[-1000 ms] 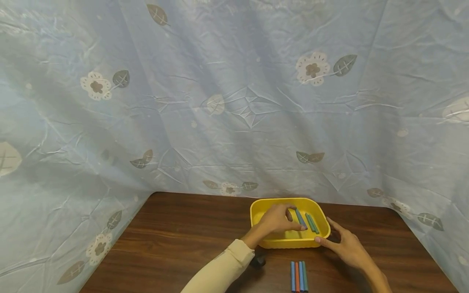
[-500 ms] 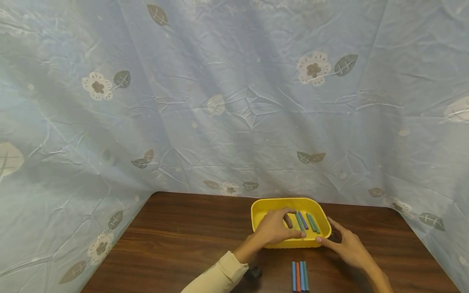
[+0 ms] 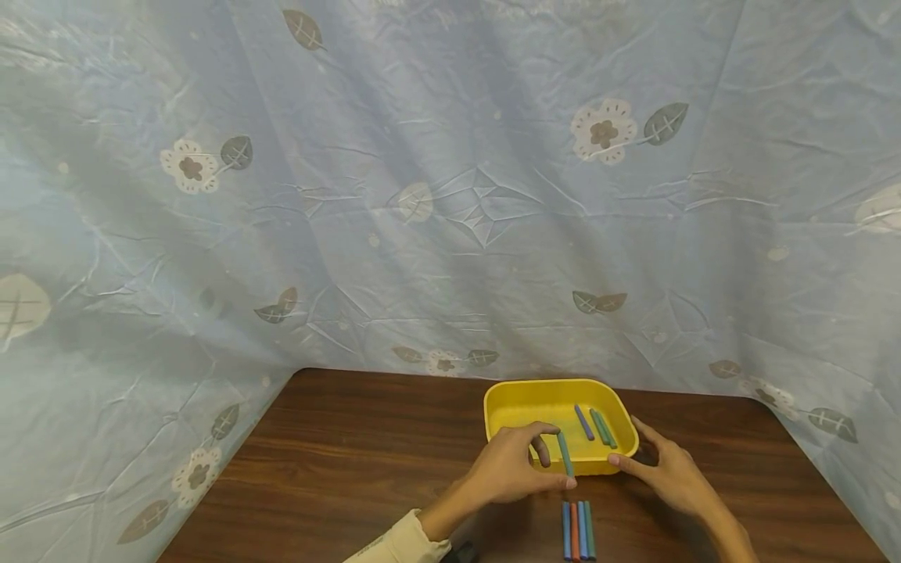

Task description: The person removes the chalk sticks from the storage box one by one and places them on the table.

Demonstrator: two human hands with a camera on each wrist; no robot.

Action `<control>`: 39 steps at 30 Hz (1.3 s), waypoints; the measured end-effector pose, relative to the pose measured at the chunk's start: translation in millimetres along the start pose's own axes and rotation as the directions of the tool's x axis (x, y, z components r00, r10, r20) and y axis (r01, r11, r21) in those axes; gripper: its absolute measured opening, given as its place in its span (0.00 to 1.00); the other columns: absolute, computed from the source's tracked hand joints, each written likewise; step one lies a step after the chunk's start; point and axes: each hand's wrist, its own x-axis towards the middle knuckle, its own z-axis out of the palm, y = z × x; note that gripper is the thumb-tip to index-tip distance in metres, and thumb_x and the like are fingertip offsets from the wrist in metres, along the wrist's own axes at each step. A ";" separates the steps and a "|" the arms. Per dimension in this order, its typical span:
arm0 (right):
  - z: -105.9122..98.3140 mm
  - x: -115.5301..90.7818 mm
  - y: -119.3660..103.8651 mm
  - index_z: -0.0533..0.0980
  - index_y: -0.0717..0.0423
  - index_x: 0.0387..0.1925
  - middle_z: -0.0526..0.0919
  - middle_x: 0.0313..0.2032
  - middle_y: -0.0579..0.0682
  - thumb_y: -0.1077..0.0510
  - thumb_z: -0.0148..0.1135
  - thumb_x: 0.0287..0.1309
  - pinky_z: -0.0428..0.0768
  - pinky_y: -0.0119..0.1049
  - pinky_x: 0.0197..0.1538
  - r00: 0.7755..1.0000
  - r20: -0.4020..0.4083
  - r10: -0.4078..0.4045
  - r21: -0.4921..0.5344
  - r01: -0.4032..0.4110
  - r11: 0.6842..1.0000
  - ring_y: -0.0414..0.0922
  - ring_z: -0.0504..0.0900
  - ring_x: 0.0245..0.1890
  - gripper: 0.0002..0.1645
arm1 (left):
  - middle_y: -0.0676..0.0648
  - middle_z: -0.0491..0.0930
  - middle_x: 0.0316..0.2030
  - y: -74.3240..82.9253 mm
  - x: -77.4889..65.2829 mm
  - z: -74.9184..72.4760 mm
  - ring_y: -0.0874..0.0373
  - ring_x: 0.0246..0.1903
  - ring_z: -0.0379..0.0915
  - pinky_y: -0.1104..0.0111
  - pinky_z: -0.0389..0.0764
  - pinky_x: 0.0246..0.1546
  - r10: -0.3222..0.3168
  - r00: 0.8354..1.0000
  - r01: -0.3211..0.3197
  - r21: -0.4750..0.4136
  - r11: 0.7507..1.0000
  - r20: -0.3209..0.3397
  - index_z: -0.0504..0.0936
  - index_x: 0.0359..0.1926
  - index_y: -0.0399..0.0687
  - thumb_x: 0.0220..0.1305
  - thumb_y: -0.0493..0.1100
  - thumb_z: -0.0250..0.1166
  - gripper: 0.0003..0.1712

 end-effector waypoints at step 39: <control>-1.6 1.1 -1.1 0.48 0.67 0.84 0.56 0.78 0.81 0.32 0.63 0.73 0.68 0.83 0.61 0.998 0.037 0.042 -0.004 -0.042 0.999 0.85 0.58 0.73 0.61 | 0.71 0.78 0.27 -20.6 -29.6 36.7 0.77 0.25 0.72 0.78 0.74 0.28 -0.052 0.961 -0.006 0.210 0.978 0.271 0.81 0.68 0.69 0.61 0.65 0.78 0.35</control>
